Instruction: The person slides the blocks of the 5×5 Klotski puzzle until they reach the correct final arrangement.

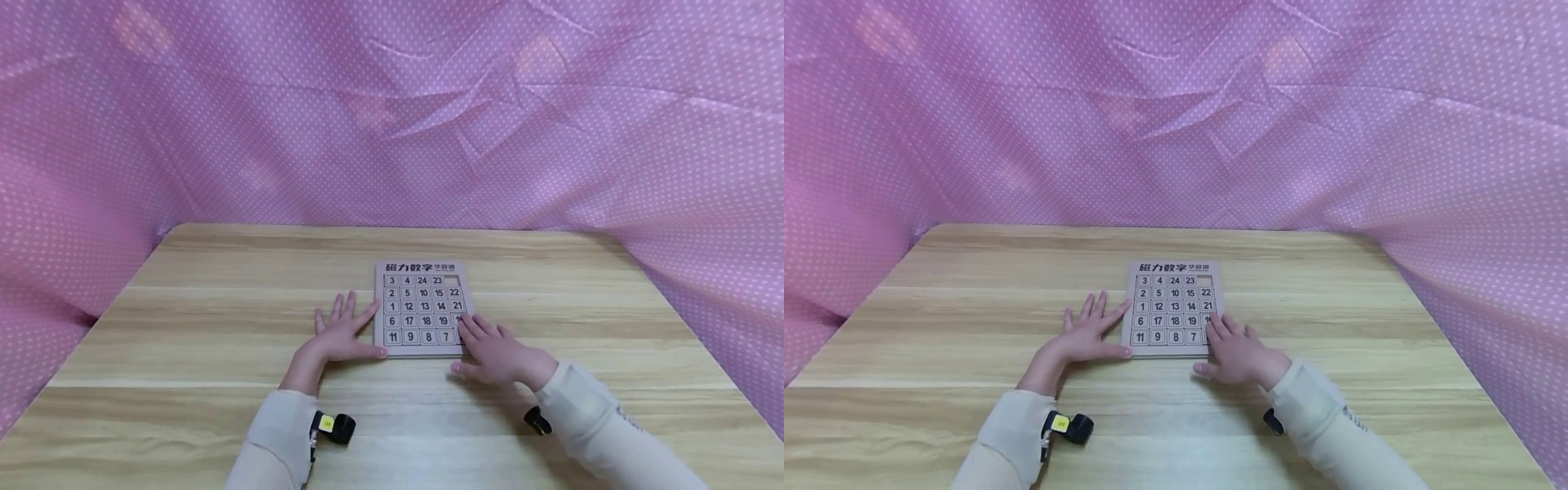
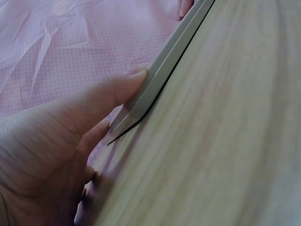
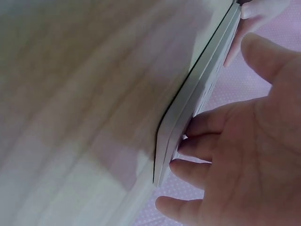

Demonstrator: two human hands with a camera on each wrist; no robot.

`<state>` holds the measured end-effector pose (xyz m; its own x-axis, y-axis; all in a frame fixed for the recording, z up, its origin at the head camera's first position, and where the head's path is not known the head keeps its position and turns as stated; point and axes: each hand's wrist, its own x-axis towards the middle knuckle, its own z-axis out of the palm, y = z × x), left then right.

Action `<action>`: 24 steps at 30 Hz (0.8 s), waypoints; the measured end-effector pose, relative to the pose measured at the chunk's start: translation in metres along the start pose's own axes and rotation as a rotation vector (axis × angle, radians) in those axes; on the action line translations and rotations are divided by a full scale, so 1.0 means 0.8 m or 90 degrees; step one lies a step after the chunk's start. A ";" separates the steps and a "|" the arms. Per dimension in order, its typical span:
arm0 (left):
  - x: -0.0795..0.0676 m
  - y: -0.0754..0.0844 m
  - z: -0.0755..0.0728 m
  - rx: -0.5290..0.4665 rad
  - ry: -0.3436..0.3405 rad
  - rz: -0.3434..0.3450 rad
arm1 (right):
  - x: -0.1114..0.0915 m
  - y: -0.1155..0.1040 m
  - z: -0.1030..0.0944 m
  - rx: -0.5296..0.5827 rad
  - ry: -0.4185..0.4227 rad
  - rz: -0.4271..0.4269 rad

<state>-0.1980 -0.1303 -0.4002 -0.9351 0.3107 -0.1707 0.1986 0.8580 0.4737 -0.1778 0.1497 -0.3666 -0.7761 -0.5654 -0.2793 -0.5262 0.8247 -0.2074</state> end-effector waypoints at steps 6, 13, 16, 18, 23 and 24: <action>-0.002 -0.001 0.002 0.007 0.000 0.001 | 0.002 0.002 0.001 0.003 0.009 0.000; -0.003 0.000 0.004 0.004 0.002 -0.007 | 0.047 0.018 -0.014 0.035 0.066 0.032; -0.003 0.002 0.006 -0.001 0.001 -0.005 | 0.067 0.024 -0.017 0.059 0.066 0.041; -0.003 0.003 0.007 -0.001 -0.002 -0.004 | 0.075 0.025 -0.020 0.069 0.059 0.040; -0.003 0.006 0.007 0.000 0.002 -0.009 | 0.084 0.026 -0.024 0.083 0.052 0.023; -0.004 0.006 0.007 -0.001 0.004 -0.010 | 0.083 0.026 -0.024 0.086 0.054 0.022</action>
<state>-0.1926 -0.1248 -0.4024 -0.9401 0.2939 -0.1728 0.1829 0.8625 0.4718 -0.2472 0.1298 -0.3717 -0.8223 -0.5289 -0.2099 -0.4514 0.8310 -0.3251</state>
